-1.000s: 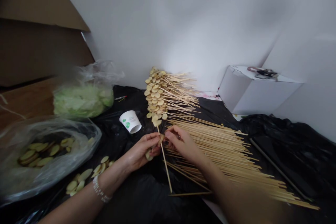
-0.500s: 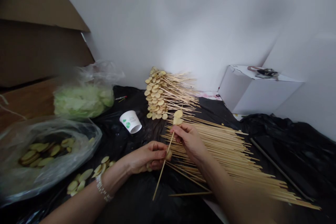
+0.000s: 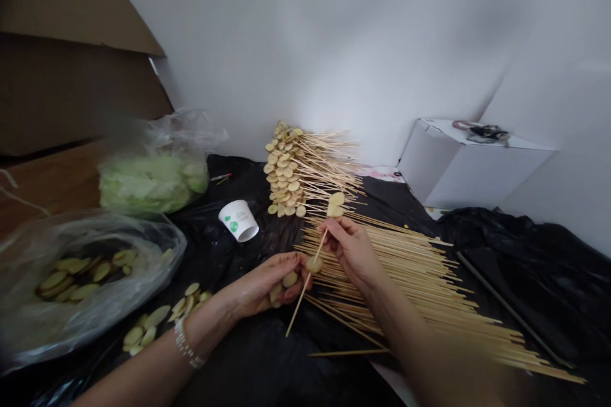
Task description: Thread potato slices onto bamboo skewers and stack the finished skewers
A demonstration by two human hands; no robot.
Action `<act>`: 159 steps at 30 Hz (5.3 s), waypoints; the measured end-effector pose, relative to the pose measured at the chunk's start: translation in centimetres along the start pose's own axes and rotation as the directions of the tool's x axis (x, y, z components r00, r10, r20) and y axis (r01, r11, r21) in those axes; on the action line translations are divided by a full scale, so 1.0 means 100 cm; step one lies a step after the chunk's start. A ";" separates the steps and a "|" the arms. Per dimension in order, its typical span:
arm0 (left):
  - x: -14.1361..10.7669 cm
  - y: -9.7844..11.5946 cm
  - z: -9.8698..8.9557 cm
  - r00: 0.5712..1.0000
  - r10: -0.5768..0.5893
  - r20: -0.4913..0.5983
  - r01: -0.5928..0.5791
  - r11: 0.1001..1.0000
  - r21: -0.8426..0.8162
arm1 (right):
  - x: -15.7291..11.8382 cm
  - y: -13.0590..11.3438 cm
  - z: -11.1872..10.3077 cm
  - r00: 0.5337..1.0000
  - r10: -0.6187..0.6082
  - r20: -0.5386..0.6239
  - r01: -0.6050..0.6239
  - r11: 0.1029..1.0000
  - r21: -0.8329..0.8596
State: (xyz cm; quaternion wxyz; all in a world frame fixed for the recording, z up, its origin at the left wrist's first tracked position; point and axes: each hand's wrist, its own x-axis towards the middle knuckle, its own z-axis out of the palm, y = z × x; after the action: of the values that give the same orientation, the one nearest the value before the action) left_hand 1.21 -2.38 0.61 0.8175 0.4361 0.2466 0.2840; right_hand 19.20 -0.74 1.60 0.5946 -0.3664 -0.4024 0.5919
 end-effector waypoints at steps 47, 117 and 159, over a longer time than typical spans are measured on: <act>0.003 0.002 -0.005 0.941 0.129 -0.314 -0.030 0.953 0.302 | -0.004 0.008 0.009 0.997 0.059 0.040 -0.060 0.997 0.038; 0.004 0.020 -0.020 0.864 -0.242 -0.441 -0.138 0.728 -0.671 | -0.015 -0.008 0.005 0.864 0.354 0.359 -0.320 0.935 -0.153; 0.007 0.025 -0.033 0.793 0.026 -0.608 -0.373 0.811 -0.451 | -0.008 -0.021 -0.007 0.903 0.334 0.270 -0.043 0.696 -0.717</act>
State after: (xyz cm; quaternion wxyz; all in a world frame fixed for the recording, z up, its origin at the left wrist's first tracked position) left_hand -1.03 1.11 0.96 0.7571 0.1006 0.3396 0.5490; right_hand 20.71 -1.61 3.20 0.2576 -0.4806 -0.6614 0.5149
